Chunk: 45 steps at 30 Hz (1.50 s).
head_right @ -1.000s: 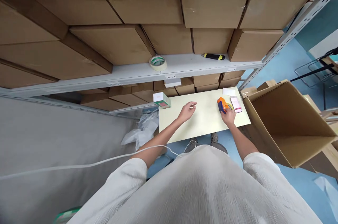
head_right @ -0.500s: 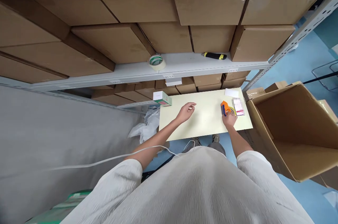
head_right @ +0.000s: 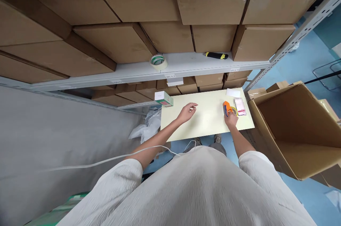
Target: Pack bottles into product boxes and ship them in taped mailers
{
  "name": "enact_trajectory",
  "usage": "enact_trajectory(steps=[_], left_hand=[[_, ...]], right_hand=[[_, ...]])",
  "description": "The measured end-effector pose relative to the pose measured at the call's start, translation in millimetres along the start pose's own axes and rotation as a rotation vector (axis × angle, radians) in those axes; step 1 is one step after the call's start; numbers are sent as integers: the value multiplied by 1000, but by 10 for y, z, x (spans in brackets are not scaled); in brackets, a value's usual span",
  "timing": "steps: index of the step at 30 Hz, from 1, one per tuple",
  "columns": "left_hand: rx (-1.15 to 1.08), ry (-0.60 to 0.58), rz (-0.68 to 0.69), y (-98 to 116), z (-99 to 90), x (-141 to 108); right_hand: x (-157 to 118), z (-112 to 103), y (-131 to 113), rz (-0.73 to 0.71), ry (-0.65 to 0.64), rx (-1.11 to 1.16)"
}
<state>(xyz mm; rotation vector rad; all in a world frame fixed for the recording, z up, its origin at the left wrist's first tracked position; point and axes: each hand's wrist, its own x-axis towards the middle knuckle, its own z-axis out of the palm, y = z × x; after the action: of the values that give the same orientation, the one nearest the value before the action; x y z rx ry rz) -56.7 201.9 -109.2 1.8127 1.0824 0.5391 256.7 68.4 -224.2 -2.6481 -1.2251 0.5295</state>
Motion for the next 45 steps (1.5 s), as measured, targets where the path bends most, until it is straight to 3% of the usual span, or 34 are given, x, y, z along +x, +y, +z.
enact_trajectory(steps=[6, 14, 23, 30, 35, 45], left_hand=[[-16, -4, 44, 32, -30, -18], [-55, 28, 84, -14, -170, -135], [-81, 168, 40, -106, -337, -438], [-91, 419, -53, -46, -387, -806], [-115, 641, -143, 36, -152, -1178], [-149, 962, -340, 191, 678, -2096]], right_hand=[[-48, -142, -90, -170, 208, 118], [-87, -466, -768, -392, 328, 266], [-320, -549, -1437, -670, 190, 375], [-393, -521, -1895, -944, 7, 431], [-511, -529, -2045, -1155, -136, 444], [-993, -404, -1899, -1429, -394, 403]])
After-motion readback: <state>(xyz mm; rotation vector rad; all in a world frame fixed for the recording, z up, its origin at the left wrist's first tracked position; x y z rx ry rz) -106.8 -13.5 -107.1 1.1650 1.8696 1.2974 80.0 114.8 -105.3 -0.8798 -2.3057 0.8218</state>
